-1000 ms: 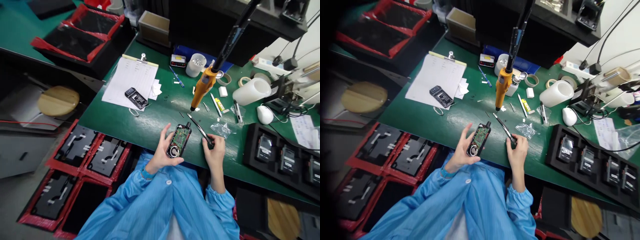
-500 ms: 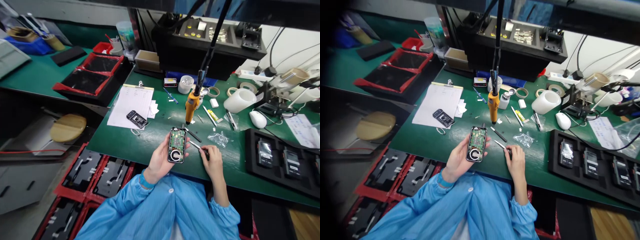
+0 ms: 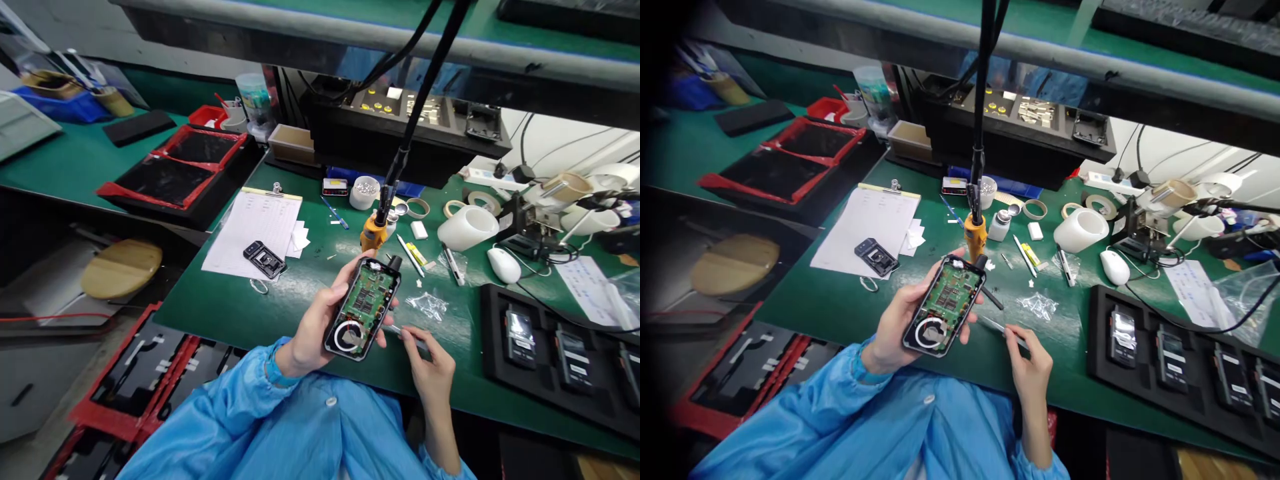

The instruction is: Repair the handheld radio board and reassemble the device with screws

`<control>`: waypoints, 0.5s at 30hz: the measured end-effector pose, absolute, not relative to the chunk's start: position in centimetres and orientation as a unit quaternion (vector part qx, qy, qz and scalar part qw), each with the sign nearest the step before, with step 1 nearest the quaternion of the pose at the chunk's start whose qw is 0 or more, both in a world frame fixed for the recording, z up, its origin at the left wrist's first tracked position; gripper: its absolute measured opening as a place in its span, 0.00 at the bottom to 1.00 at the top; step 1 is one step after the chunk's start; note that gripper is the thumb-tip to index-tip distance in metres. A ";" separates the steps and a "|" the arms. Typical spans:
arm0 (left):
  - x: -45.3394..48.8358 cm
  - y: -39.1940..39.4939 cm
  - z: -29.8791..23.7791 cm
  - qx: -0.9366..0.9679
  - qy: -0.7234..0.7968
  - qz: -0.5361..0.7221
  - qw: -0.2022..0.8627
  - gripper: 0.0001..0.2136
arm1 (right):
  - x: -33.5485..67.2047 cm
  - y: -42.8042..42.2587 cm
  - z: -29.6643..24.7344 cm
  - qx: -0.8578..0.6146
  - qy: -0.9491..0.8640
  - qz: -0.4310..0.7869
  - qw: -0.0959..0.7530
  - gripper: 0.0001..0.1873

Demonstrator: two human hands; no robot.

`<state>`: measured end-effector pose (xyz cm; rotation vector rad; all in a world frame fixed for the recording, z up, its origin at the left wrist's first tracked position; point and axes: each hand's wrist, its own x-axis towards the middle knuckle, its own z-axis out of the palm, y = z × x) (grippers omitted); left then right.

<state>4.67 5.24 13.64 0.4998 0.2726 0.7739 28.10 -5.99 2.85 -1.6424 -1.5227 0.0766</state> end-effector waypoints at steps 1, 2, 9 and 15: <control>4.7 5.3 14.1 0.253 0.125 0.374 0.883 0.44 | 27.9 -6.1 3.7 -0.658 -0.608 0.026 0.444 0.18; 4.8 5.4 14.6 0.263 0.120 0.374 0.881 0.42 | 27.6 -6.2 4.4 -0.657 -0.605 0.020 0.450 0.16; 6.6 7.7 18.8 0.304 0.095 0.319 0.893 0.40 | 25.9 -5.5 6.0 -0.678 -0.604 -0.006 0.419 0.17; 9.3 9.6 19.4 0.288 0.070 0.289 0.910 0.36 | 24.9 -3.5 4.4 -0.705 -0.588 0.002 0.397 0.21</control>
